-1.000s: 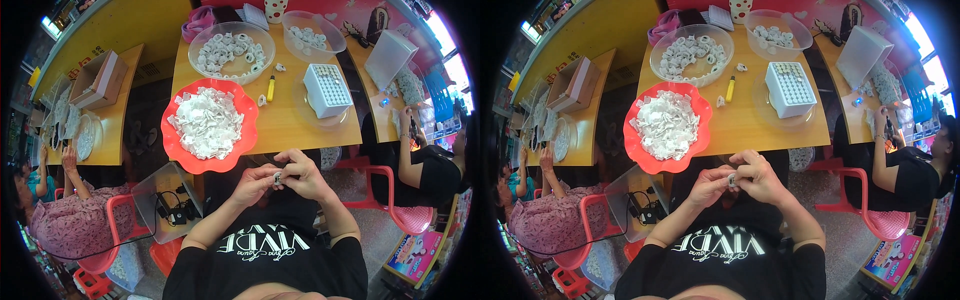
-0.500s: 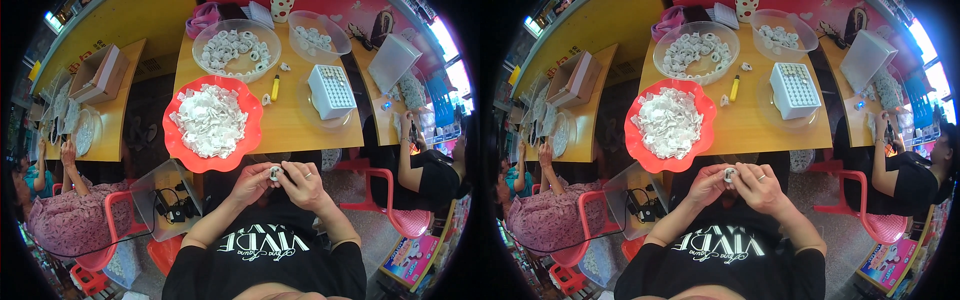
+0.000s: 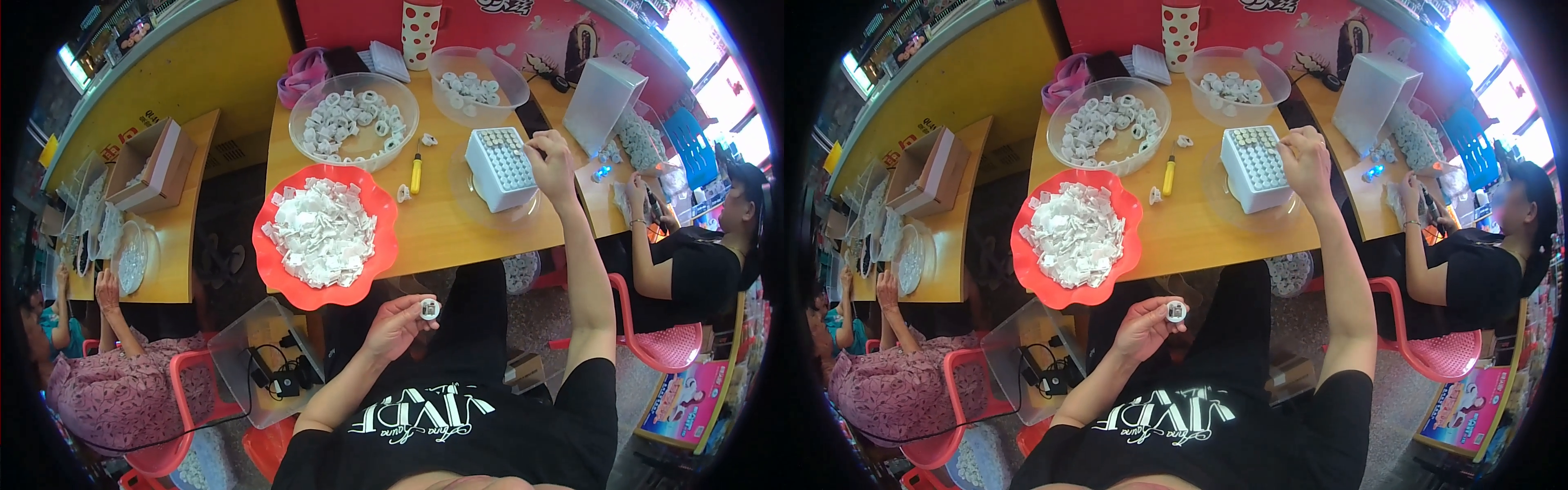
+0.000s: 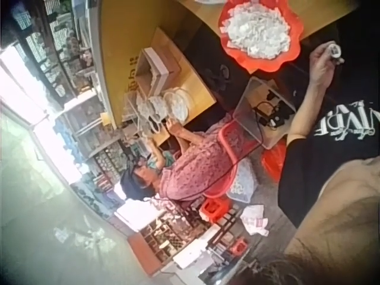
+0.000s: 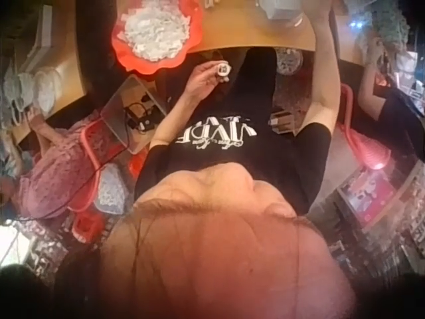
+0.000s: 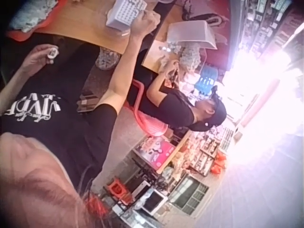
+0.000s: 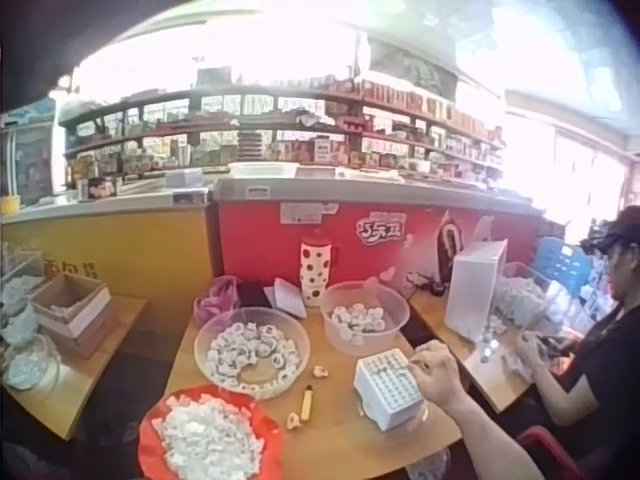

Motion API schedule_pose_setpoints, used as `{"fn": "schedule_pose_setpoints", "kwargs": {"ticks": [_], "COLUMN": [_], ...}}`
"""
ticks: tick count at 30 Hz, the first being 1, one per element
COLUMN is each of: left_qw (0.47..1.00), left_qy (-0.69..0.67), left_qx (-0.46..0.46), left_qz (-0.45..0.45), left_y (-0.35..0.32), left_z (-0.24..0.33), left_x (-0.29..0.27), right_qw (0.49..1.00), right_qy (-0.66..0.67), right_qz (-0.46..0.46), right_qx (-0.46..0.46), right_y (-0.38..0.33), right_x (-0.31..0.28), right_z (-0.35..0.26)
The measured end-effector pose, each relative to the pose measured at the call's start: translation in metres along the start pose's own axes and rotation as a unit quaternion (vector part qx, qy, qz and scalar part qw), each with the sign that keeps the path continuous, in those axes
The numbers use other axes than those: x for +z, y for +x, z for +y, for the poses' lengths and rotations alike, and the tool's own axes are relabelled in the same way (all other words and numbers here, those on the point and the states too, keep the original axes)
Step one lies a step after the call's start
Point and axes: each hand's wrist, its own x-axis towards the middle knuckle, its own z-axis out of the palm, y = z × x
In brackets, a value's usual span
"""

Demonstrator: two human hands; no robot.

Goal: The person assembles small electronic light units by picking parts from containers and trays, inserting components into plastic casings, and pressing them together by hand.

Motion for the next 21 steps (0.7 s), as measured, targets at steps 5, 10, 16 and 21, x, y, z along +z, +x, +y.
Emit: {"fn": "schedule_pose_setpoints", "kwargs": {"ticks": [5, 10, 16, 21], "left_qw": [1.0, 1.0, 0.999, 1.0], "left_qy": [-0.004, 0.011, 0.002, 0.011], "left_qx": [0.01, 0.004, 0.018, -0.002], "left_qz": [0.021, 0.023, 0.026, 0.012], "left_y": [-0.006, 0.002, -0.001, 0.004], "left_z": [0.003, 0.009, 0.01, 0.008], "left_x": [0.001, 0.009, 0.008, 0.006], "right_qw": [0.99, 0.995, 0.987, 0.962], "right_qy": [-0.102, -0.079, 0.153, 0.193], "right_qz": [-0.058, -0.013, 0.002, -0.076], "right_qx": [0.075, 0.063, -0.058, -0.175], "right_y": [0.006, 0.001, -0.046, -0.141], "right_x": [0.013, 0.021, -0.008, -0.013], "right_z": [-0.023, -0.015, -0.093, -0.16]}}
